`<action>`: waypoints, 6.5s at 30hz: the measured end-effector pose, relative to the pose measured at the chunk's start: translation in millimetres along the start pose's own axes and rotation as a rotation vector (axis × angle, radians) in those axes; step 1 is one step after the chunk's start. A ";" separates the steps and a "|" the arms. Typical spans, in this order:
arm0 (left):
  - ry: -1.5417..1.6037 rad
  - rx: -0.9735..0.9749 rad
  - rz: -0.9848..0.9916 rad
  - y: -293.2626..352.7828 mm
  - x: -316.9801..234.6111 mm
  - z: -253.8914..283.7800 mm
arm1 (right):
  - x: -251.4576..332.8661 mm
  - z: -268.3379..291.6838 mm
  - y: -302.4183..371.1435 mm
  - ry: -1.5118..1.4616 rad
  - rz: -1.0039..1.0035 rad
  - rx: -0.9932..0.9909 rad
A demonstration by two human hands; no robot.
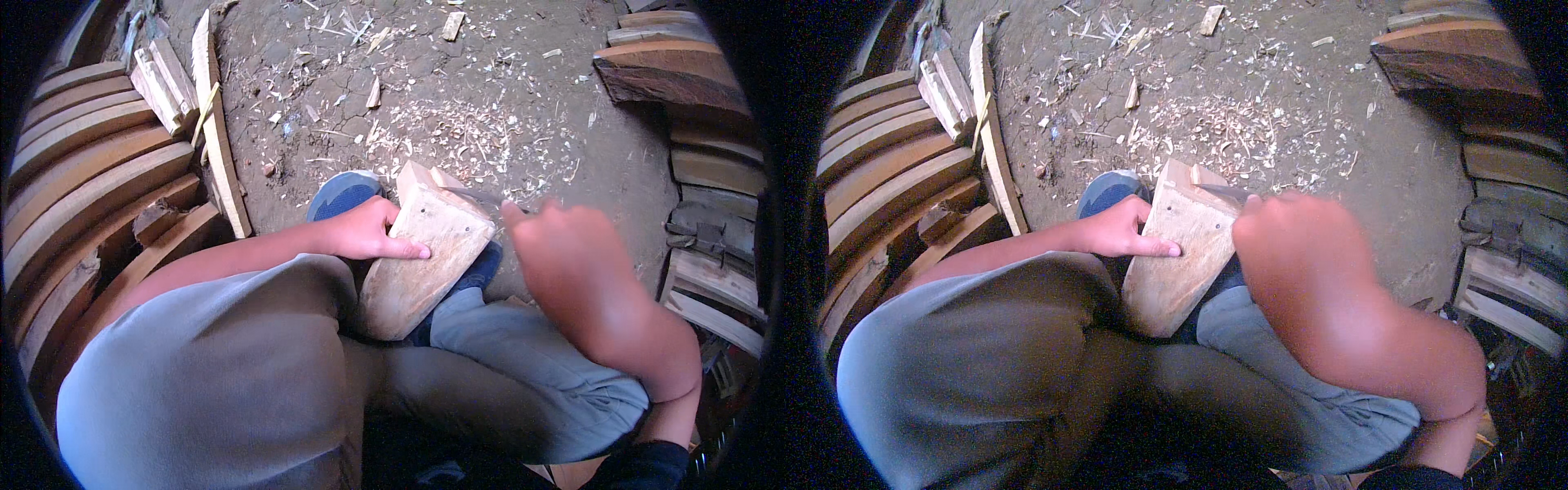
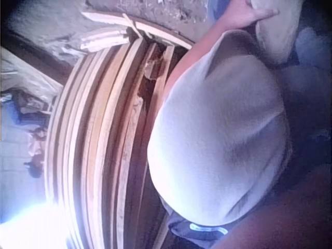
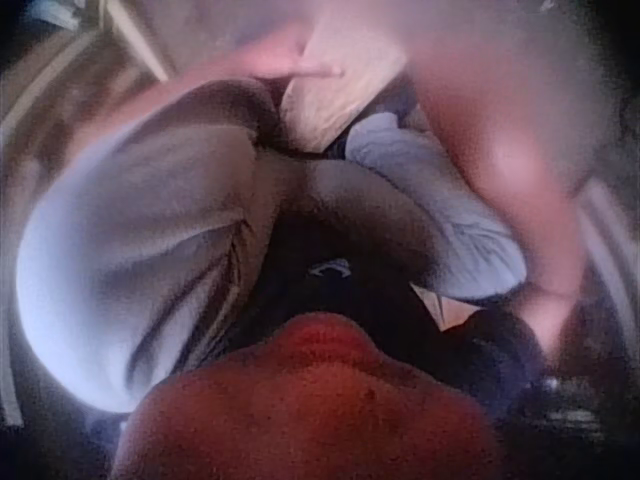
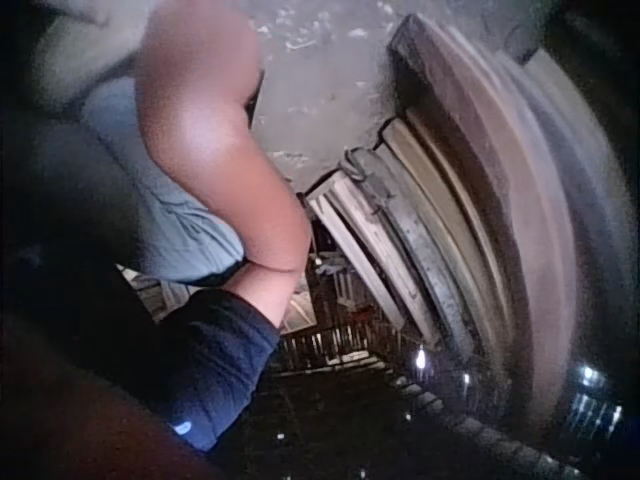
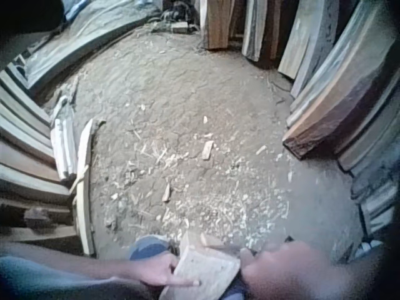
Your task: The person sits cross-legged and uses a chisel to carve a small wooden block held between their legs. They repeatedly chip away at the wood, creating shavings that fall to the ground.
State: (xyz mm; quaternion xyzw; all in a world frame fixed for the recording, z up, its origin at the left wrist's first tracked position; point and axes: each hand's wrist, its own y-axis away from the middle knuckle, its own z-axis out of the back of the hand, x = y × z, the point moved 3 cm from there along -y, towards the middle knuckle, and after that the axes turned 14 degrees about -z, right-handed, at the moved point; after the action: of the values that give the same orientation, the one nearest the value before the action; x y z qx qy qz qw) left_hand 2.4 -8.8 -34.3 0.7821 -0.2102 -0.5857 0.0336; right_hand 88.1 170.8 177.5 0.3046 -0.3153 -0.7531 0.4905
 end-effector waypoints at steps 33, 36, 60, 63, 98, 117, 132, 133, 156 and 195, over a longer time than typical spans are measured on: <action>0.022 -0.017 -0.016 1.4 0.3 -3.3 | -15.5 5.7 3.2 -0.090 0.139 -0.080; 0.031 0.003 0.010 -0.9 1.5 -0.7 | -20.0 9.5 8.5 -0.133 0.152 -0.153; 0.052 0.033 0.032 -2.9 -6.8 2.1 | -18.5 -3.0 14.5 -0.229 0.174 -0.138; 0.025 0.016 0.005 1.8 -7.4 -2.1 | -12.8 -4.1 1.3 -0.202 0.119 -0.049; 0.113 -0.025 0.109 4.6 -9.7 -3.7 | -65.2 -44.6 6.0 -0.484 0.071 0.014; 0.109 -0.011 0.103 4.0 -8.1 -2.0 | -32.4 -33.6 19.4 -0.368 0.203 -0.152; 0.124 0.023 0.184 6.3 -3.9 -2.4 | -36.3 -16.6 2.2 -0.305 0.226 -0.037; 0.133 0.010 0.181 11.1 -5.6 -1.4 | -39.4 -14.8 3.6 -0.343 0.275 -0.181; 0.102 0.060 0.066 -0.3 -3.8 -1.5 | -12.1 12.1 -1.7 -0.025 0.078 0.168; 0.073 0.069 0.093 0.7 -2.8 -0.5 | -16.6 -12.2 -6.4 -0.032 0.085 -0.033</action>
State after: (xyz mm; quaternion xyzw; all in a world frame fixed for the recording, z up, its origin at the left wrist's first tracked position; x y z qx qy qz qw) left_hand 2.0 -8.5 -31.3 0.7930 -0.2652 -0.5468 0.0416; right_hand 99.5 186.1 167.6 0.2705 -0.3232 -0.7417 0.5218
